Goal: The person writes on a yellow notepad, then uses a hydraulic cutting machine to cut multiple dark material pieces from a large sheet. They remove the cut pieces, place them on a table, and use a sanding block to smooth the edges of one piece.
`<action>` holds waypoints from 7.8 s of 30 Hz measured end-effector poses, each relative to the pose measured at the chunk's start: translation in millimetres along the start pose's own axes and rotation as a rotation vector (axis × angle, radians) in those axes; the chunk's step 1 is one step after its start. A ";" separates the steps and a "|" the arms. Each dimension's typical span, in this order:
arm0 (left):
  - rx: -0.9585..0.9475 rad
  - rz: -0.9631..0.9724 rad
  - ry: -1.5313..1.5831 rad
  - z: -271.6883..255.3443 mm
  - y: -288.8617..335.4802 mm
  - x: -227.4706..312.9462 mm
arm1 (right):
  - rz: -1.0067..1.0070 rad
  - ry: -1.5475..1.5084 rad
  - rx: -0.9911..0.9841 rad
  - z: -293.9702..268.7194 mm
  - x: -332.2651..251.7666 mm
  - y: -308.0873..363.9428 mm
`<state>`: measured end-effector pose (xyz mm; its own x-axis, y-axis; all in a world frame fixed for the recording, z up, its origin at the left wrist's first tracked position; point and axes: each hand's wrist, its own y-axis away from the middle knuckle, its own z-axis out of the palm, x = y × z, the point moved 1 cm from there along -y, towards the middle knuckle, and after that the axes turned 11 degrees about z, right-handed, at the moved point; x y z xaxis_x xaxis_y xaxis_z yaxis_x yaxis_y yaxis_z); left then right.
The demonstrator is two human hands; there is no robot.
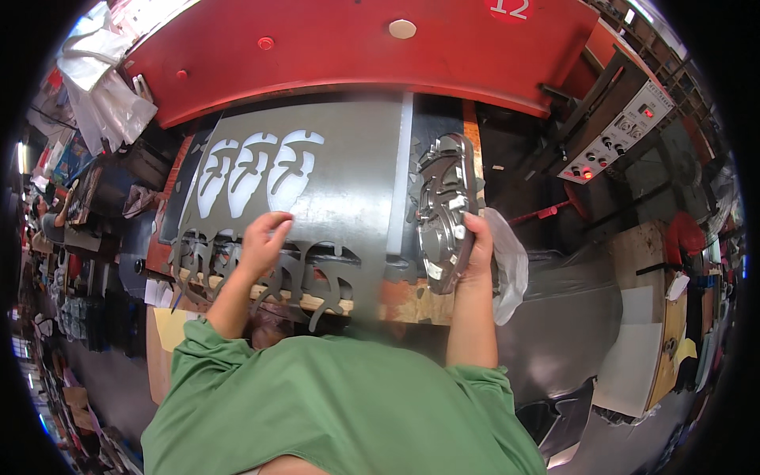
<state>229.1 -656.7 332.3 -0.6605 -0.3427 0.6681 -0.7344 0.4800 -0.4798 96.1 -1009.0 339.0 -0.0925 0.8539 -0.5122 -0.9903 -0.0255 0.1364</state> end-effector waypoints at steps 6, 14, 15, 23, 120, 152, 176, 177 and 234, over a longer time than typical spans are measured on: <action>-0.159 0.224 -0.576 -86.0 -7.1 -93.0 | -0.268 0.969 0.461 59.6 29.5 -65.9; -0.235 0.181 -0.585 -88.8 -1.0 -141.0 | -0.216 1.738 1.062 118.1 134.2 -172.9; -0.248 0.166 -0.596 -88.5 -0.7 -141.4 | -0.187 1.837 1.132 120.6 146.5 -182.2; -0.361 0.048 -0.518 -96.5 -4.1 -141.7 | -0.087 1.969 1.283 116.5 164.2 -198.7; -0.434 0.538 -0.176 -24.3 -40.8 -90.0 | -0.007 2.149 1.132 115.9 158.2 -187.6; -0.486 0.070 0.156 108.7 -76.7 67.6 | 0.051 0.052 0.355 41.3 47.3 -87.8; 0.329 -0.076 -0.609 -305.4 -67.1 -188.4 | -0.011 0.109 0.257 16.3 37.7 -113.1; 0.415 -0.201 -0.309 -315.3 -46.9 -209.6 | 0.042 0.064 0.167 14.9 37.7 -112.8; -0.291 0.227 -0.519 -43.6 -24.3 -136.0 | -0.130 1.977 1.352 -26.8 80.7 -2.2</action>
<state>343.6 -586.5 277.9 -0.8378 -0.5186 0.1707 -0.5433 0.7611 -0.3543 88.0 -954.0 274.6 -0.8086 -0.4947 -0.3185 -0.4854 0.8668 -0.1140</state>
